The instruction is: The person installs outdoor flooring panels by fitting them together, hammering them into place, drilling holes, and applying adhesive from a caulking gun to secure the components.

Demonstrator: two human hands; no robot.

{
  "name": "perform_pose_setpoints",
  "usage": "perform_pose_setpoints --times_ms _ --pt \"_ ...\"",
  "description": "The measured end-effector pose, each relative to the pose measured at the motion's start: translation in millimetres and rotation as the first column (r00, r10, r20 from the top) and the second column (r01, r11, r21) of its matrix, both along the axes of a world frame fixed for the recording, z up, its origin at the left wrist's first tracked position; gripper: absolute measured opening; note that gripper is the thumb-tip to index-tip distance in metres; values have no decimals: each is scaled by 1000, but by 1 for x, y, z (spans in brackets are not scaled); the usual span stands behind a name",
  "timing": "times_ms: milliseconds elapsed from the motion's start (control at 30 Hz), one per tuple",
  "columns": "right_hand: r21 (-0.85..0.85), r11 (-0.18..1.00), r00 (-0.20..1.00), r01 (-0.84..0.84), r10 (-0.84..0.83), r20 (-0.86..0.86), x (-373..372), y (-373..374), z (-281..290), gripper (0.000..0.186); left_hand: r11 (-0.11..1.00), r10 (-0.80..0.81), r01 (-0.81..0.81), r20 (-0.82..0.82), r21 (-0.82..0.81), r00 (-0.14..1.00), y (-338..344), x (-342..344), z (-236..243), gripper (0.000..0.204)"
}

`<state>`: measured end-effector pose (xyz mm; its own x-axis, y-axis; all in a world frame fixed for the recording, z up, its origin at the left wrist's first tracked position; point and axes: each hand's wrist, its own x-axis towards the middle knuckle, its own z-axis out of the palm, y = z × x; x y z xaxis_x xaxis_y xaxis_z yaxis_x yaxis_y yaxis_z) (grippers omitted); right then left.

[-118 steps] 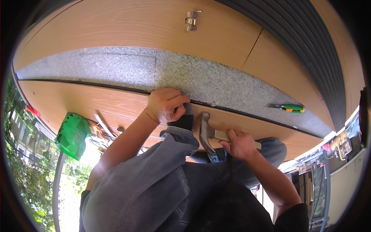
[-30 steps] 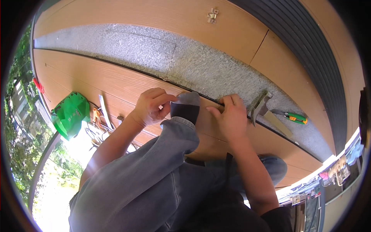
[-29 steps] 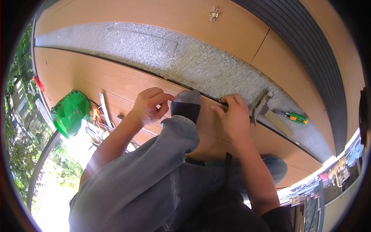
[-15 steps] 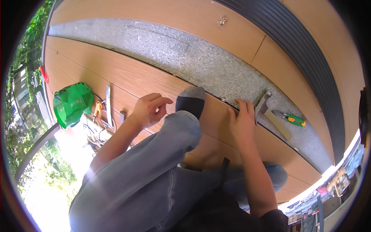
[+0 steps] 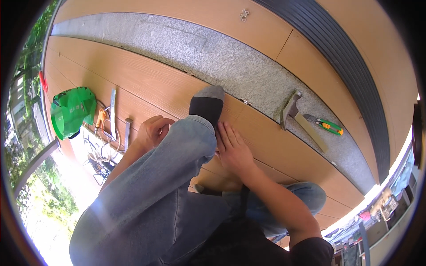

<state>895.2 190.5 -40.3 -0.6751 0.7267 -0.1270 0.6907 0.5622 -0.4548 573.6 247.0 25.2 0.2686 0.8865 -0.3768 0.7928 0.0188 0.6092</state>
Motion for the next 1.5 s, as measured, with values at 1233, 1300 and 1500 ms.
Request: perform_pose_setpoints --times_ms 1233,1300,1500 --pt "-399 569 623 719 -782 8 26 103 5 29 1000 18 -18 -21 5 1000 11 -6 3 21" --pt "-406 567 625 716 -781 12 25 105 5 30 1000 19 -19 16 -1 1000 14 -2 2 20" --pt "-464 539 628 703 -777 49 28 110 1 30 1000 -27 26 46 15 999 19 5 4 18"
